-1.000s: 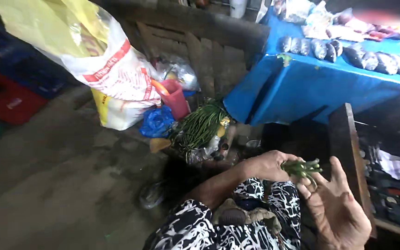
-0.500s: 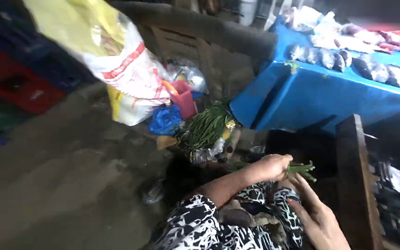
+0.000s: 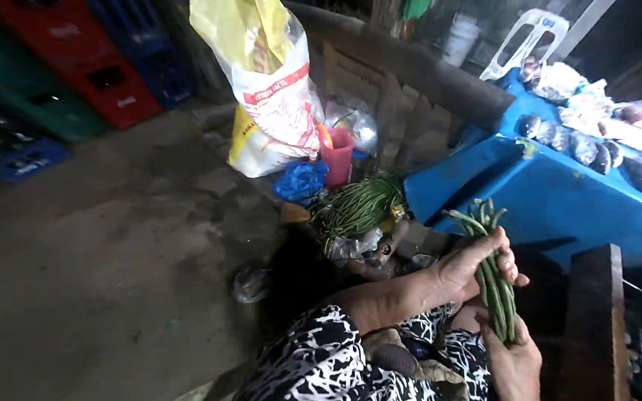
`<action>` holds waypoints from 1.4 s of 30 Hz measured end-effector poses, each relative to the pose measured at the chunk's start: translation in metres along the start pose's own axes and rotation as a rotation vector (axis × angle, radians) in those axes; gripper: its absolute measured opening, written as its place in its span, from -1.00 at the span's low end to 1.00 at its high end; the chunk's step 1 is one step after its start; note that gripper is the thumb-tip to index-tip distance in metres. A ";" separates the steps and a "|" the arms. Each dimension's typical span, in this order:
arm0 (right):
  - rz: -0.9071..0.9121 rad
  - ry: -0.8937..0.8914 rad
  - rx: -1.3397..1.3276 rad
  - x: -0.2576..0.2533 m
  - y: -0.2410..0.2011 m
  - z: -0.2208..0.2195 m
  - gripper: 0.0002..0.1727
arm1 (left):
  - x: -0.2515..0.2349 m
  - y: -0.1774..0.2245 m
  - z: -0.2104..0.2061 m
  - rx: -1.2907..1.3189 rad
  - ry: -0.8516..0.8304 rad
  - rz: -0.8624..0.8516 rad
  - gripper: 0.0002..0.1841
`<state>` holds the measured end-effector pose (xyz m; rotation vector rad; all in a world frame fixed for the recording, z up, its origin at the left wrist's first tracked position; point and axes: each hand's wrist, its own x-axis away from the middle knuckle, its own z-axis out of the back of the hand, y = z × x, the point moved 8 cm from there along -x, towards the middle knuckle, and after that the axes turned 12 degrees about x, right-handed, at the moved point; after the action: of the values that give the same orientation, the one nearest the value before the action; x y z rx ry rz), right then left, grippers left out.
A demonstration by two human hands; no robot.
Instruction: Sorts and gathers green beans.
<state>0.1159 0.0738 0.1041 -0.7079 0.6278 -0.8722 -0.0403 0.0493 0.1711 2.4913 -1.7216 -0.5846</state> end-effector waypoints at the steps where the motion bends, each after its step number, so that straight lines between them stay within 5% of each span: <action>1: -0.026 -0.026 0.017 0.003 0.000 0.001 -0.55 | -0.001 0.001 0.008 0.033 0.060 0.007 -0.63; 5: -0.138 -0.087 0.158 0.013 0.002 0.007 -0.72 | -0.002 0.002 0.042 -0.251 0.008 0.047 -0.73; 7: -0.178 -0.076 0.240 0.017 -0.002 0.026 -0.73 | 0.007 0.005 0.065 -0.613 0.013 0.086 -0.57; 10: -0.157 0.012 0.324 0.036 -0.010 0.080 -0.65 | 0.027 -0.019 0.111 -1.277 0.005 0.387 -0.40; 12: -0.104 0.135 0.375 0.061 -0.016 0.127 -0.63 | 0.041 -0.051 0.160 -1.627 -0.112 0.624 -0.25; 15: -0.081 0.361 0.493 0.114 -0.024 0.205 -0.63 | 0.066 -0.082 0.201 -1.934 -0.439 0.673 -0.23; 21: -0.218 0.720 1.082 0.215 -0.059 0.349 -0.49 | 0.064 -0.092 0.205 -2.014 -0.472 0.748 -0.29; 25: -0.446 0.790 1.205 0.256 -0.033 0.400 -0.54 | 0.065 -0.092 0.205 -2.015 -0.451 0.671 -0.31; 29: -0.816 0.585 1.224 0.273 0.070 0.416 -0.55 | 0.067 -0.090 0.205 -2.035 -0.441 0.695 -0.29; 32: -1.018 0.399 1.199 0.274 0.134 0.416 -0.30 | 0.065 -0.091 0.205 -2.052 -0.464 0.706 -0.29; 35: -1.010 0.328 1.139 0.268 0.138 0.416 -0.12 | 0.063 -0.088 0.207 -2.035 -0.498 0.627 -0.30; 39: -0.937 0.436 1.056 0.271 0.121 0.428 -0.49 | 0.064 -0.092 0.203 -2.016 -0.502 0.595 -0.33; 42: -0.955 0.560 1.118 0.267 0.092 0.454 -0.52 | 0.064 -0.092 0.198 -2.011 -0.516 0.584 -0.35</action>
<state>0.6253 0.0217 0.2572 0.3559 0.1506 -2.0991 -0.0058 0.0586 -0.0537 0.4285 -0.7099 -1.6460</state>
